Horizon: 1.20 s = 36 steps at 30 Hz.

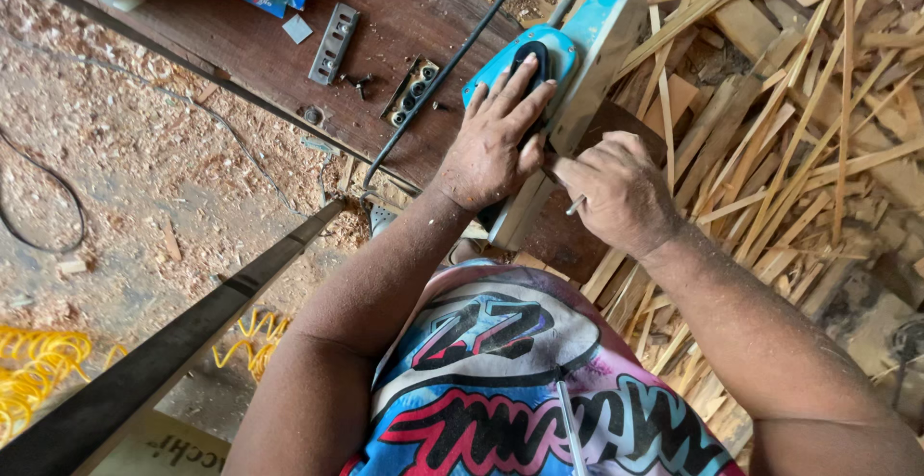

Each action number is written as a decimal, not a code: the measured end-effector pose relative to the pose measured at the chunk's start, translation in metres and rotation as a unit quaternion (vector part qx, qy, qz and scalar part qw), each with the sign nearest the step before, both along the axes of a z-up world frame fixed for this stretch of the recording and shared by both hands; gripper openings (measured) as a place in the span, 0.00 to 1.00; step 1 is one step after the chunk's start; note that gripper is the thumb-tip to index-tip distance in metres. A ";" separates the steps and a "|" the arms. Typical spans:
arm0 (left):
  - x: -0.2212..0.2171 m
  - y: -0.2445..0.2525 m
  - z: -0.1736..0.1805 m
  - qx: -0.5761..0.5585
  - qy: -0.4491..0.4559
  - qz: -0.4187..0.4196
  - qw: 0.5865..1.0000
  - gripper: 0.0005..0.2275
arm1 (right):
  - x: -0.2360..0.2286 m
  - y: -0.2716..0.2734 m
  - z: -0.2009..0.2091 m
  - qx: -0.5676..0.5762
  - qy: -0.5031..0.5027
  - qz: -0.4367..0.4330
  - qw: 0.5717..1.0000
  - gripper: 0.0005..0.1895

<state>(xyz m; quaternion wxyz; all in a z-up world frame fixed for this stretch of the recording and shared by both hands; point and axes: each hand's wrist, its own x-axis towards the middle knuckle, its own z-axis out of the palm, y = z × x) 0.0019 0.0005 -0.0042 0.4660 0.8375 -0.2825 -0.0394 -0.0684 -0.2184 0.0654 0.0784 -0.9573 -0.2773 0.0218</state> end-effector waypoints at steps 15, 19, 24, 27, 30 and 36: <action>0.008 0.005 0.008 0.008 -0.027 -0.008 1.000 0.27 | -0.069 -0.015 -0.094 0.154 -0.035 -0.338 0.928 0.11; 0.009 0.005 0.005 0.002 -0.031 -0.002 1.000 0.26 | -0.036 -0.002 -0.113 0.290 0.099 -0.398 0.865 0.10; 0.009 0.002 -0.001 -0.037 -0.037 0.027 0.998 0.23 | -0.017 0.004 -0.121 0.234 0.027 -0.348 0.907 0.08; 0.009 -0.002 -0.006 -0.013 -0.038 0.027 0.999 0.25 | -0.015 -0.003 -0.113 0.243 0.100 -0.380 0.887 0.09; 0.008 -0.008 -0.009 0.016 -0.039 0.023 0.999 0.26 | -0.018 -0.005 -0.106 0.278 0.143 -0.417 0.854 0.10; 0.011 -0.009 -0.006 0.015 -0.032 0.026 0.999 0.26 | -0.002 -0.007 -0.097 0.254 0.140 -0.385 0.876 0.09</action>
